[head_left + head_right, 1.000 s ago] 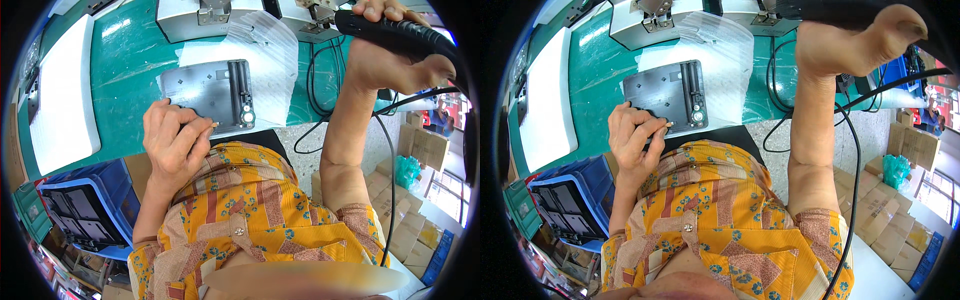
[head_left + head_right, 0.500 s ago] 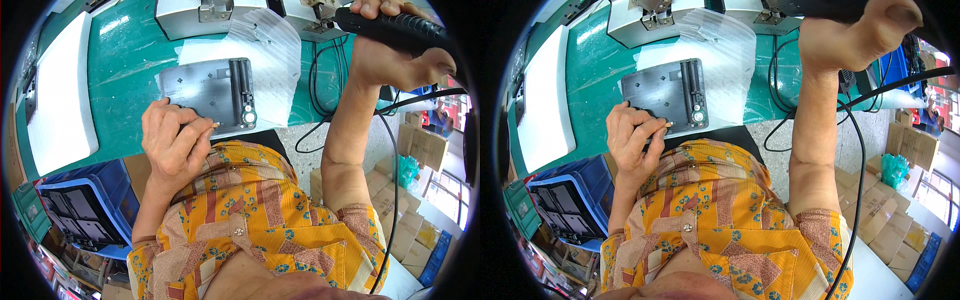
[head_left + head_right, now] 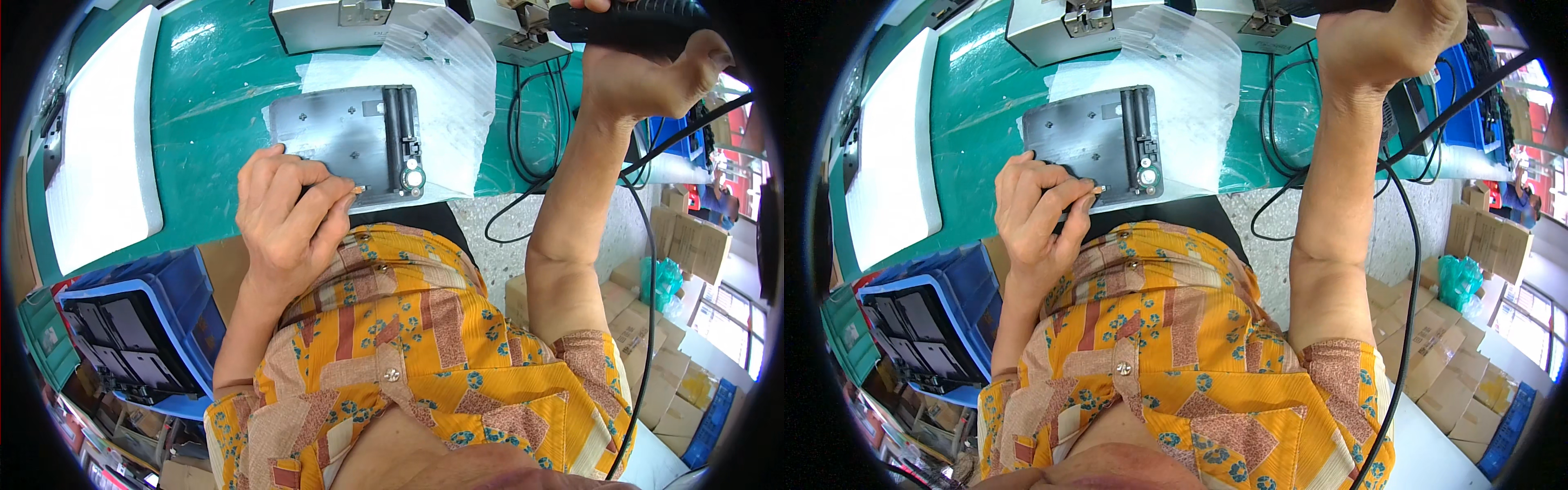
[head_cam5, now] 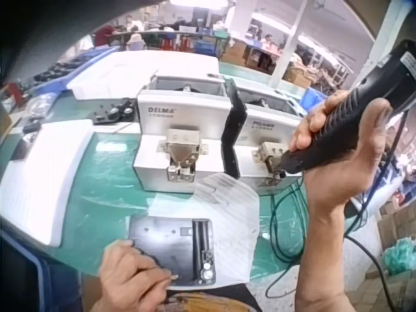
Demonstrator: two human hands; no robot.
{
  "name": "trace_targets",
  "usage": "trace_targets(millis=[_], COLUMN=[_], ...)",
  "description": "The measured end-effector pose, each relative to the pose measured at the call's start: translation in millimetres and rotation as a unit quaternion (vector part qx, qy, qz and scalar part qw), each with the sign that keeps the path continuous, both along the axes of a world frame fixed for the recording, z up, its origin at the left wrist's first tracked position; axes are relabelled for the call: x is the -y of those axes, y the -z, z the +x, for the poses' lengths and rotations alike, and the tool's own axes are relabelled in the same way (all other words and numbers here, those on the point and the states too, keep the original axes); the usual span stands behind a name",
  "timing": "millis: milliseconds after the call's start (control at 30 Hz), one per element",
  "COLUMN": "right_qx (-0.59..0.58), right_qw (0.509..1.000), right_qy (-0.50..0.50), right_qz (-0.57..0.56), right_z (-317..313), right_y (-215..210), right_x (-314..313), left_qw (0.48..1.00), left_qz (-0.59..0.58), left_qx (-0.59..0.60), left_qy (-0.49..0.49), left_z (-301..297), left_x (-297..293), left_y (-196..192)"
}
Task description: Using an electric screwdriver to fasten screws into plastic enclosures at a factory workbench.
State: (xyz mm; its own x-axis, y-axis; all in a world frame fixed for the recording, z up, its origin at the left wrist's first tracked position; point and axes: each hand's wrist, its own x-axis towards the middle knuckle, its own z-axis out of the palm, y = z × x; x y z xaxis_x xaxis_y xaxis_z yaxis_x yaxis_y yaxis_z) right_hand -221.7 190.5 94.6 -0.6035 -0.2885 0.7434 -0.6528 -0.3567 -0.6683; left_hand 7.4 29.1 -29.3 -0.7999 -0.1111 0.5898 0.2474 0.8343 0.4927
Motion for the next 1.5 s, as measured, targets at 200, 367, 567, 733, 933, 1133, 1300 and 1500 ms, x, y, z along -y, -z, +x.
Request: trace_targets(millis=[200, 367, 567, 733, 933, 1133, 1300, 1500], right_qx=[-0.002, -0.027, -0.024, -0.042, -0.104, 0.002, 0.229, 0.284], right_qw=[0.999, 0.996, 0.998, 0.998, 0.991, 0.999, 0.930, 0.936], right_qy=[0.047, 0.058, 0.010, 0.009, -0.087, -0.045, -0.283, -0.197], right_qz=[-0.023, -0.064, -0.054, -0.046, 0.015, 0.015, -0.048, -0.066], right_z=[9, 8, 11, -7, -28, -10, -9, 36], right_y=[12, 20, -1, 12, 9, 6, 17, 26], right_x=[-5, -18, -7, -10, -6, -2, -55, -52], left_qw=[1.000, 1.000, 1.000, 1.000, 1.000, 1.000, 1.000, 1.000], left_qz=[0.004, 0.008, 0.001, 0.001, -0.005, -0.001, 0.002, 0.009], left_qx=[-0.010, -0.008, -0.009, -0.008, -0.008, -0.013, -0.010, -0.019], left_qy=[-0.001, 0.002, -0.001, -0.005, -0.004, -0.008, -0.005, -0.015], left_z=[0, -1, 0, -2, -2, 1, 4, 2], left_x=[0, -1, 0, -2, -1, -1, 2, 4], left_y=[1, -1, 2, -1, -1, 3, 1, 11])
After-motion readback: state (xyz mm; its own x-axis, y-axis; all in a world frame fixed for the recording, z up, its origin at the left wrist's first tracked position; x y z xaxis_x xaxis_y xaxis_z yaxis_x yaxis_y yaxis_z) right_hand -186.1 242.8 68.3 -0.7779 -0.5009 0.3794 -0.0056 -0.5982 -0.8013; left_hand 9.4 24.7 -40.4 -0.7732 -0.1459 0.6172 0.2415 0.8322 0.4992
